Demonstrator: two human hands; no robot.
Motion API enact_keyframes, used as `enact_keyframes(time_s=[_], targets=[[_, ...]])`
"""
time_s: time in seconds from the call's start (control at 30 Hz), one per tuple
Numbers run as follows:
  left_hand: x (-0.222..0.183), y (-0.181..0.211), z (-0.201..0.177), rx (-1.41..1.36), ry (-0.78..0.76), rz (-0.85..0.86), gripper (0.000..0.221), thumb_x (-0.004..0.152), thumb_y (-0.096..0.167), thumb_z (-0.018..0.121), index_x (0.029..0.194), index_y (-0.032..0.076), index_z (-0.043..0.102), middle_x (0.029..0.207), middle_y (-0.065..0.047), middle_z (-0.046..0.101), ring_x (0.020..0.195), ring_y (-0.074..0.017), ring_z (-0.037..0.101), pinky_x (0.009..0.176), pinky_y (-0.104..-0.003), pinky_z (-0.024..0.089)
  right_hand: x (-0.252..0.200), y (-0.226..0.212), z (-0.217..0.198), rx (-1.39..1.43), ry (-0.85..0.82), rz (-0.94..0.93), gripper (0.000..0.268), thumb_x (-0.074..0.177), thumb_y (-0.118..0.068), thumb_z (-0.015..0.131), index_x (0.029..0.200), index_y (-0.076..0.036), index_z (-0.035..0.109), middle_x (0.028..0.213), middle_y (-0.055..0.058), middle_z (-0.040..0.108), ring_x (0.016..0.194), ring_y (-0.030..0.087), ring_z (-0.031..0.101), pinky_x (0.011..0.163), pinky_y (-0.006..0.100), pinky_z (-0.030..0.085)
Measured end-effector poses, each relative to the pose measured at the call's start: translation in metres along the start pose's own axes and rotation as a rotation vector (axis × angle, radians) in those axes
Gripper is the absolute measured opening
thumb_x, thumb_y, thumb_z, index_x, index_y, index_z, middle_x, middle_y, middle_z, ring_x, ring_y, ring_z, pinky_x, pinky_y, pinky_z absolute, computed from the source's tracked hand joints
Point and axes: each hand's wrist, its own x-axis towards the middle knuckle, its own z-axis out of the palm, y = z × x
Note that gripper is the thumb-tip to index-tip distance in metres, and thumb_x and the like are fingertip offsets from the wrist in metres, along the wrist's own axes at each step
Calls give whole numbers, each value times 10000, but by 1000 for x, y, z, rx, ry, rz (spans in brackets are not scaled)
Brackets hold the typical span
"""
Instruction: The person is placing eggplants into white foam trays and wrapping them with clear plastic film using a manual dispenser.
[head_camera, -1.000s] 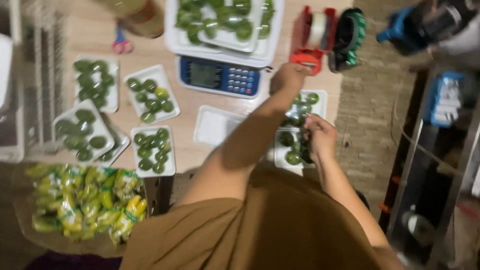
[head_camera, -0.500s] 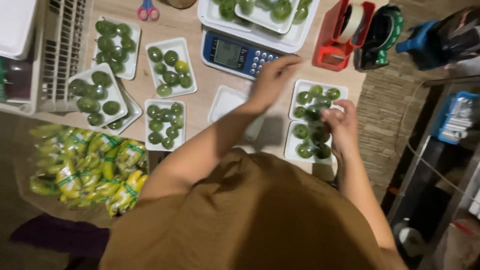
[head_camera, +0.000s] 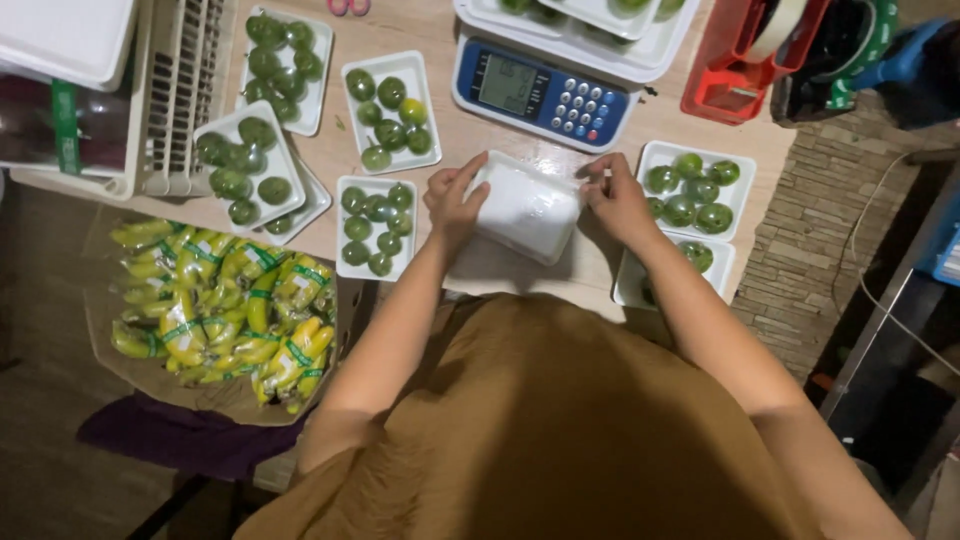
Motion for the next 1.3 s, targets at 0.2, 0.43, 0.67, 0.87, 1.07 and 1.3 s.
enact_keyframes(time_s=[0.2,0.43,0.67,0.87,1.07,1.3], targets=[[-9,27,1,108,-81,-56,446,1033,464,603,1454,575,505,1444,6,335,1399,-337,285,1191,-519,227,-8,-3,0,14,66,86,306,952,-172,738,1180,-172,533,797,49,684,758,231,697,770,392,528],[-4,27,2,140,-87,-124,437,1038,495,572,1447,613,475,1475,-2,314,1406,-312,263,1165,-470,253,-12,-5,5,2,45,79,326,959,-172,736,1199,-100,529,787,93,662,794,289,676,809,430,516],[-8,17,-2,248,-65,-120,414,1025,508,531,1429,596,493,1405,12,333,1370,-297,289,1133,-471,314,-5,1,14,-117,-2,86,374,972,-220,747,1215,-65,509,858,166,692,890,369,702,826,486,528],[-27,28,-9,470,132,159,447,975,412,590,1422,416,590,1208,-37,402,1186,-301,425,964,-466,505,-14,-40,5,-348,-87,132,414,1023,-321,654,1299,-80,459,1011,250,723,1026,439,708,880,549,537],[-27,45,-16,651,145,212,503,948,365,646,1439,267,601,1150,-49,468,1088,-254,516,819,-415,606,-25,-48,8,-508,-145,204,483,1089,-480,457,1390,-102,454,1127,292,712,1080,464,699,895,578,532],[-34,67,-36,496,183,157,876,834,405,827,1480,-4,398,1365,-209,477,1241,-396,551,952,-586,560,-19,6,35,-122,-22,253,368,1097,-322,482,1422,-149,474,1347,352,593,1264,534,560,1065,608,439]])
